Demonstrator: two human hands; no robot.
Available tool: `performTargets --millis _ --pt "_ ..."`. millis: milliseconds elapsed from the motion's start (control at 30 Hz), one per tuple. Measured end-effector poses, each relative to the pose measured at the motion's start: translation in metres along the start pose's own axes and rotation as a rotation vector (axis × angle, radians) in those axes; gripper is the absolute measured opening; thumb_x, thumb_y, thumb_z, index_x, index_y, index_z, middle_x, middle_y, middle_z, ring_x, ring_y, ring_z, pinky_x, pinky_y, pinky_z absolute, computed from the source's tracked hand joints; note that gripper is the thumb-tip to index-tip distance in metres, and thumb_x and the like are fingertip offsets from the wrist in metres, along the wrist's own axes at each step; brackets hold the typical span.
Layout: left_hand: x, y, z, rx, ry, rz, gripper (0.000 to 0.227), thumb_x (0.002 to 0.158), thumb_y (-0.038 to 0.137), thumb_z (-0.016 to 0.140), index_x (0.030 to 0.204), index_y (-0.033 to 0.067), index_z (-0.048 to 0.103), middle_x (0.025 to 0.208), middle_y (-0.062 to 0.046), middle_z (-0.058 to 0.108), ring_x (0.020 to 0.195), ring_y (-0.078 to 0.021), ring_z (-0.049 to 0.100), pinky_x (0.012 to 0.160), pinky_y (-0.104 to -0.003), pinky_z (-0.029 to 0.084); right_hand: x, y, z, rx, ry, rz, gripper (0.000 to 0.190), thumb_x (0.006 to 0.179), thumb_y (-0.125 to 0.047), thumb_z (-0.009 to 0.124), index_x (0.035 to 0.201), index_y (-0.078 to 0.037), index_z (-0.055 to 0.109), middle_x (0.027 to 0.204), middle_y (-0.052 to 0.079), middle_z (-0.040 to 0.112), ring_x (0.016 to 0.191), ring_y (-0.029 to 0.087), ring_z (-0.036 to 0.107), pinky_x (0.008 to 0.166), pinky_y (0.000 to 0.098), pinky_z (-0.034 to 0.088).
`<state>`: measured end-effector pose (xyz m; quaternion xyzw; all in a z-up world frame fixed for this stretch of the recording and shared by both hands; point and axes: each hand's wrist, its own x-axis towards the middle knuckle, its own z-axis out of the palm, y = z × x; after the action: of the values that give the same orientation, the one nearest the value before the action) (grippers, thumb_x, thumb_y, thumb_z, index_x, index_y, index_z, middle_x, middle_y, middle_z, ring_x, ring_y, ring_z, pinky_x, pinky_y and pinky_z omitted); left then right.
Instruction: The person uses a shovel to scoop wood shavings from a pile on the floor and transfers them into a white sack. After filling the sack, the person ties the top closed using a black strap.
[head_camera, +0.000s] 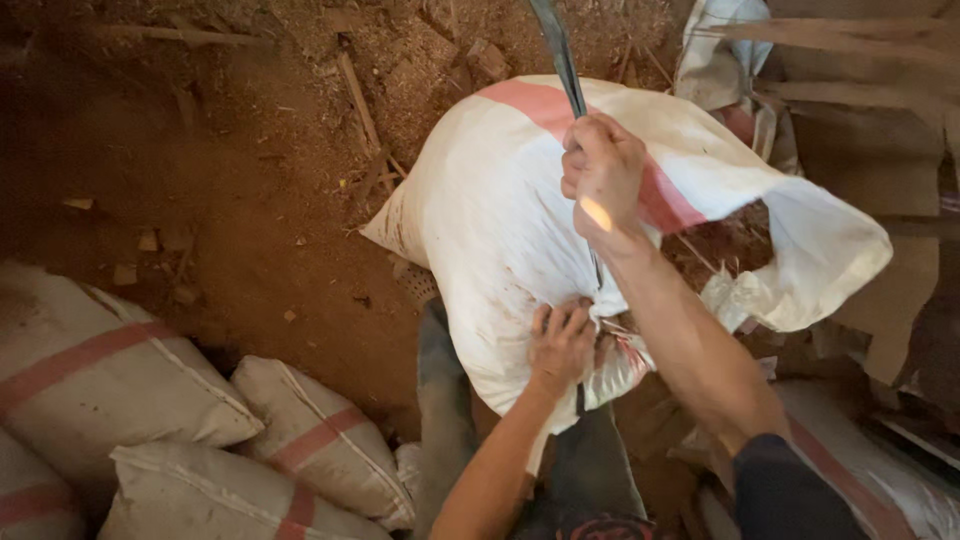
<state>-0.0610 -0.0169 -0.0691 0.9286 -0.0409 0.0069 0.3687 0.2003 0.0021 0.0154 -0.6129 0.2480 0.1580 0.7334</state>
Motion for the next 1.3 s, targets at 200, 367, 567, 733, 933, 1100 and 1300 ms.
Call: performTargets --millis 200,367,567,733,933,1100,1300 --pt "0.003 0.013 -0.011 0.051 0.035 -0.012 0.040 0.077 0.050 0.074 0.086 0.0112 0.077 0.117 -0.002 0.068 0.115 -0.0243 0.056 0.109 -0.053 0.035 -0.093 -0.094 -0.102 -0.432 -0.231 -0.122 0.027 0.109 -0.017 0.056 0.084 -0.004 0.058 0.070 -0.002 0.050 0.061 0.009 0.051 0.060 0.0244 0.048" --pt "0.002 0.039 -0.032 0.070 0.051 -0.008 0.042 0.075 0.045 0.077 0.094 0.0073 0.078 0.123 -0.002 0.068 0.121 -0.0239 0.056 0.112 -0.052 0.032 -0.182 -0.162 -0.224 -0.921 -0.199 0.356 0.027 0.099 -0.027 0.051 0.105 -0.005 0.066 0.108 0.002 0.071 0.093 0.014 0.071 0.064 0.0326 0.061" --pt "0.009 0.083 -0.058 -0.036 -0.073 -0.176 0.080 0.064 0.043 0.090 0.126 0.0056 0.056 0.137 -0.010 0.059 0.133 -0.0298 0.051 0.118 -0.059 0.026 -0.242 -0.103 -0.299 -1.371 -0.191 -0.005 0.021 0.104 -0.024 0.060 0.111 -0.008 0.072 0.102 0.014 0.067 0.089 0.029 0.066 0.073 0.0377 0.053" --pt "0.022 0.117 -0.055 0.054 -0.076 -0.280 0.138 0.038 0.053 0.099 0.147 0.0034 0.029 0.157 -0.026 0.032 0.142 -0.0412 0.035 0.117 -0.063 0.019 -0.239 -0.071 -0.292 -0.673 -0.154 -0.508 0.021 0.106 -0.018 0.054 0.094 -0.004 0.063 0.105 0.013 0.061 0.085 0.023 0.051 0.077 0.0373 0.044" --pt "0.029 0.129 -0.030 0.109 0.083 -0.381 0.131 0.039 0.047 0.097 0.149 0.0079 0.036 0.155 -0.013 0.043 0.132 -0.0320 0.049 0.107 -0.056 0.031 -0.198 -0.026 -0.274 0.346 -0.282 -0.166 0.033 0.105 -0.018 0.045 0.073 -0.010 0.044 0.066 0.001 0.041 0.064 0.016 0.041 0.078 0.0393 0.047" --pt "0.027 0.108 0.005 0.105 0.249 -0.256 0.097 0.048 0.035 0.093 0.135 0.0154 0.056 0.139 -0.006 0.058 0.116 -0.0308 0.056 0.100 -0.046 0.040 -0.198 -0.020 -0.350 0.258 -0.232 -0.132 0.032 0.101 -0.009 0.039 0.069 -0.012 0.034 0.061 -0.001 0.029 0.054 0.012 0.025 0.057 0.0347 0.030" --pt "0.026 0.094 0.020 0.033 0.196 -0.097 0.064 0.057 0.031 0.093 0.113 0.0152 0.065 0.113 -0.002 0.063 0.099 -0.0274 0.060 0.088 -0.042 0.046 -0.237 -0.019 -0.399 0.317 -0.235 -0.105 0.039 0.108 -0.010 0.038 0.070 -0.012 0.027 0.064 0.000 0.024 0.059 0.014 0.023 0.064 0.0374 0.029"
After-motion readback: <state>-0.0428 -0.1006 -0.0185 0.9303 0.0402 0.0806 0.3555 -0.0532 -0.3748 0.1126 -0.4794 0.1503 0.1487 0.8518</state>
